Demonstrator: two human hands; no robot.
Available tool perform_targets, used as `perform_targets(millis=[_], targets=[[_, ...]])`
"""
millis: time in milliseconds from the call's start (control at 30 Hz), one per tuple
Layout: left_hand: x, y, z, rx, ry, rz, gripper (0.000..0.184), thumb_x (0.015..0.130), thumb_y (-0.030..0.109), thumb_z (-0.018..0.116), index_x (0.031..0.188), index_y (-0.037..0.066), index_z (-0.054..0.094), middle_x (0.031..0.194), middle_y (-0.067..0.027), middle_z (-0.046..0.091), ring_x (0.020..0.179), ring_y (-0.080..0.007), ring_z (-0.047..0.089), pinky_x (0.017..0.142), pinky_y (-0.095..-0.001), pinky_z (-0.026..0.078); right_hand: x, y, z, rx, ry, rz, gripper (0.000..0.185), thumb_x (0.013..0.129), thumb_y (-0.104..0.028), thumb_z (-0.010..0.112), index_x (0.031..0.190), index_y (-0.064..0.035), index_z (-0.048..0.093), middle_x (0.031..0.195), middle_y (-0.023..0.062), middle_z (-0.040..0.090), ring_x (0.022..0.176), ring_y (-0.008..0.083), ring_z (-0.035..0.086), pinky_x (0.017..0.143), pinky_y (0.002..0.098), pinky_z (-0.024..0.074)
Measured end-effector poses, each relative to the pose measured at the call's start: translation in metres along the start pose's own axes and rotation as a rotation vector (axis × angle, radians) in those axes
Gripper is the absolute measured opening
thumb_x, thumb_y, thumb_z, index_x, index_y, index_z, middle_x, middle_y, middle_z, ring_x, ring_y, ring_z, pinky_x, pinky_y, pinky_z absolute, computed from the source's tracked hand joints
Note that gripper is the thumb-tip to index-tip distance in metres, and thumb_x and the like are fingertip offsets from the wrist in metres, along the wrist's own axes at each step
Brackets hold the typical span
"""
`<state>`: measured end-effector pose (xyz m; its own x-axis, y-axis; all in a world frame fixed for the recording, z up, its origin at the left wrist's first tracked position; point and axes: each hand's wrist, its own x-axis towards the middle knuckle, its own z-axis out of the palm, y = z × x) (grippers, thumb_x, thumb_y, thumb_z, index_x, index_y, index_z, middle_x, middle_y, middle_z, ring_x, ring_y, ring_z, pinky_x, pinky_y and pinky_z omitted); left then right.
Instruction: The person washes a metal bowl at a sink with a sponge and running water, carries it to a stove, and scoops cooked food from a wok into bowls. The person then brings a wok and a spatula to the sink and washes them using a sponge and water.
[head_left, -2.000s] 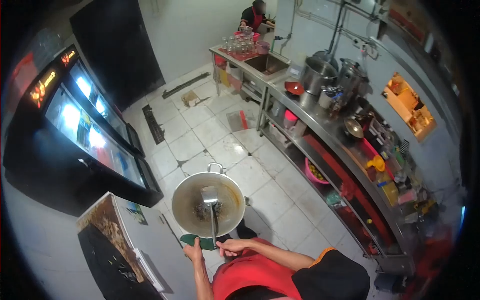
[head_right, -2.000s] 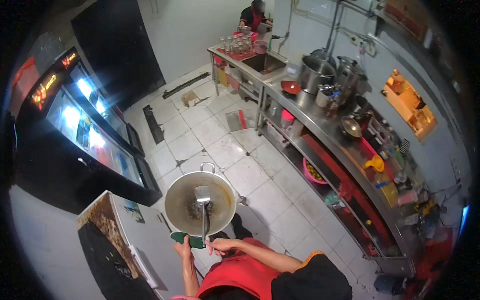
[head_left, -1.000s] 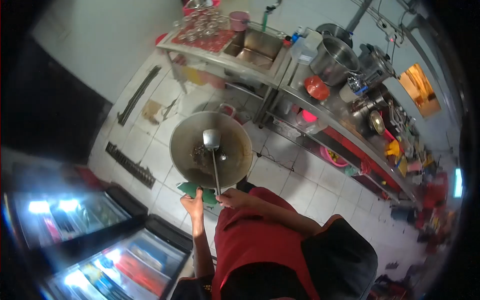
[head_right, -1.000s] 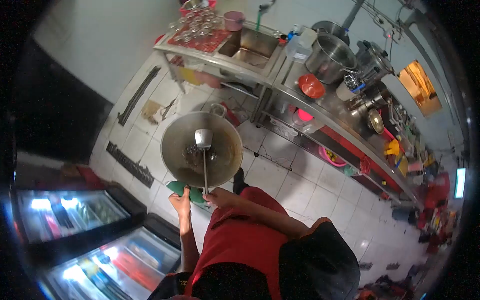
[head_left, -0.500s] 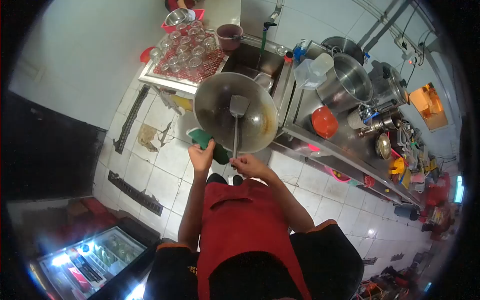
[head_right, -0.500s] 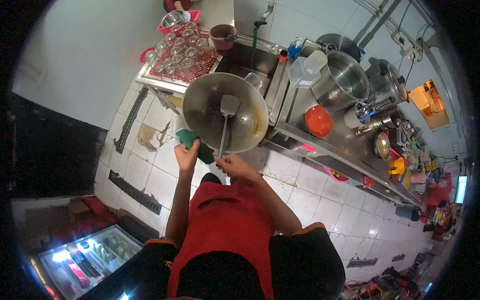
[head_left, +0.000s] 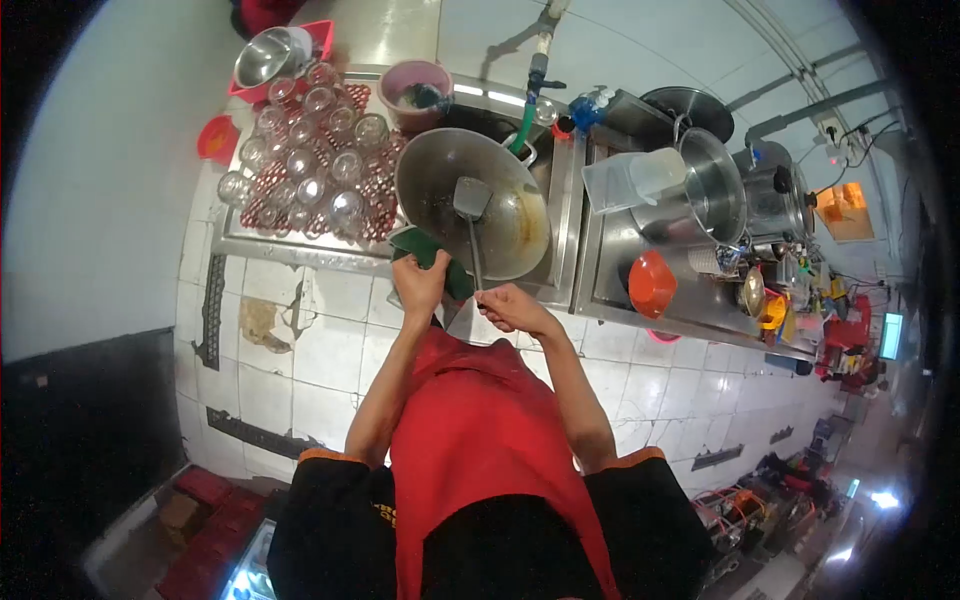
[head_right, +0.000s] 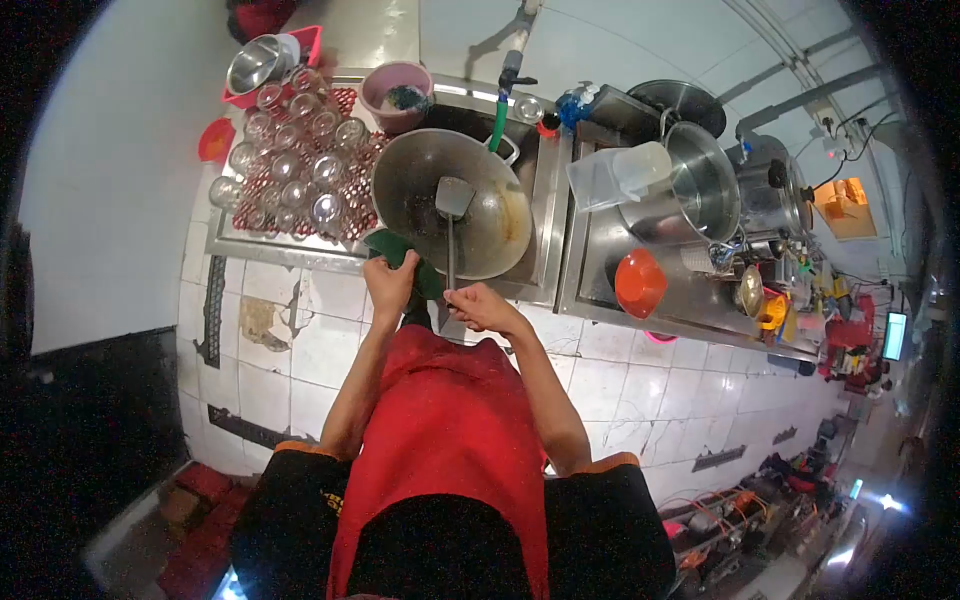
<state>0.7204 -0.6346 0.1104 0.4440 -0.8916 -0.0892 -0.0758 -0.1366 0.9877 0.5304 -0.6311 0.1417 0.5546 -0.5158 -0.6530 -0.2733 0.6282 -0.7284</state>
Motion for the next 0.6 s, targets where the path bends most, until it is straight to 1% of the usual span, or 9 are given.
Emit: perform_targets(millis=[100,167,200,300,367,400,500,533,600], targets=[[0.035,-0.016,0.017,-0.032,-0.019,-0.034,0.021,0.075,0.009,0.066,0.061,-0.002,0.057,0.056,-0.0001,0.057,0.053,-0.0059,0.049,0.047,-0.0267,0.038,0.039,-0.003,-0.019,0.069,0.004,0.020,0.038,0.097,-0.036,0.051,0.074,-0.0059,0.052,0.056,-0.0062,0.042,0.042,0.0025,0.034,0.038,0.0197,0.0264],[0.053,-0.019,0.025,0.129,-0.018,-0.018,0.021,0.075,0.010,0.067,0.061,-0.002,0.057,0.055,-0.0009,0.056,0.052,-0.0067,0.049,0.047,-0.0280,0.039,0.057,-0.003,-0.030,0.077,0.032,0.005,0.038,0.097,-0.037,0.052,0.074,-0.0060,0.051,0.055,-0.0058,0.042,0.042,0.0029,0.036,0.037,0.0202,0.0267],[0.063,-0.026,0.029,0.139,-0.047,-0.027,0.021,0.075,0.010,0.067,0.061,-0.002,0.057,0.055,-0.0009,0.056,0.052,-0.0067,0.049,0.047,-0.0280,0.039,0.068,0.001,-0.036,0.070,0.058,0.007,0.039,0.096,-0.038,0.053,0.074,-0.0056,0.053,0.055,-0.0048,0.044,0.042,0.0032,0.037,0.037,0.0204,0.0277],[0.083,-0.044,0.044,0.085,-0.082,-0.123,0.022,0.074,0.012,0.068,0.060,-0.002,0.057,0.055,-0.0021,0.057,0.051,-0.0075,0.049,0.047,-0.0292,0.040,0.096,0.012,-0.056,0.090,0.088,0.036,0.040,0.095,-0.039,0.055,0.075,-0.0046,0.055,0.056,-0.0034,0.047,0.042,0.0036,0.039,0.037,0.0206,0.0292],[0.093,-0.046,0.049,0.262,-0.082,-0.049,0.023,0.073,0.014,0.069,0.061,-0.002,0.058,0.055,-0.0034,0.058,0.052,-0.0087,0.051,0.049,-0.0303,0.041,0.117,0.027,-0.069,0.064,0.036,0.113,0.041,0.093,-0.041,0.057,0.075,-0.0038,0.057,0.059,-0.0023,0.050,0.042,0.0043,0.042,0.037,0.0208,0.0304],[0.098,-0.051,0.051,0.277,-0.088,-0.055,0.023,0.073,0.014,0.069,0.061,-0.002,0.058,0.055,-0.0034,0.058,0.052,-0.0087,0.051,0.049,-0.0303,0.041,0.124,0.026,-0.073,0.079,0.030,0.116,0.041,0.093,-0.041,0.057,0.075,-0.0038,0.057,0.059,-0.0023,0.050,0.042,0.0043,0.042,0.037,0.0208,0.0304],[0.117,-0.093,0.063,0.202,-0.116,-0.045,0.025,0.072,0.018,0.071,0.061,-0.001,0.059,0.055,-0.0053,0.059,0.051,-0.0118,0.054,0.049,-0.0325,0.043,0.139,0.013,-0.083,-0.130,0.112,0.182,0.041,0.091,-0.038,0.054,0.075,-0.0015,0.059,0.055,-0.0014,0.049,0.041,0.0061,0.043,0.036,0.0222,0.0325],[0.120,-0.093,0.063,0.209,-0.113,-0.043,0.025,0.072,0.018,0.071,0.061,-0.001,0.059,0.055,-0.0053,0.059,0.051,-0.0118,0.054,0.049,-0.0325,0.043,0.145,0.014,-0.088,-0.127,0.105,0.178,0.041,0.091,-0.038,0.054,0.075,-0.0015,0.059,0.055,-0.0014,0.049,0.041,0.0061,0.043,0.036,0.0222,0.0325],[0.129,-0.092,0.065,0.297,-0.135,0.036,0.027,0.071,0.020,0.072,0.060,-0.001,0.059,0.053,-0.0064,0.059,0.049,-0.0146,0.056,0.048,-0.0341,0.043,0.157,0.017,-0.097,-0.275,0.140,0.185,0.041,0.091,-0.036,0.052,0.072,-0.0004,0.060,0.052,0.0001,0.049,0.040,0.0073,0.044,0.036,0.0244,0.0332]])
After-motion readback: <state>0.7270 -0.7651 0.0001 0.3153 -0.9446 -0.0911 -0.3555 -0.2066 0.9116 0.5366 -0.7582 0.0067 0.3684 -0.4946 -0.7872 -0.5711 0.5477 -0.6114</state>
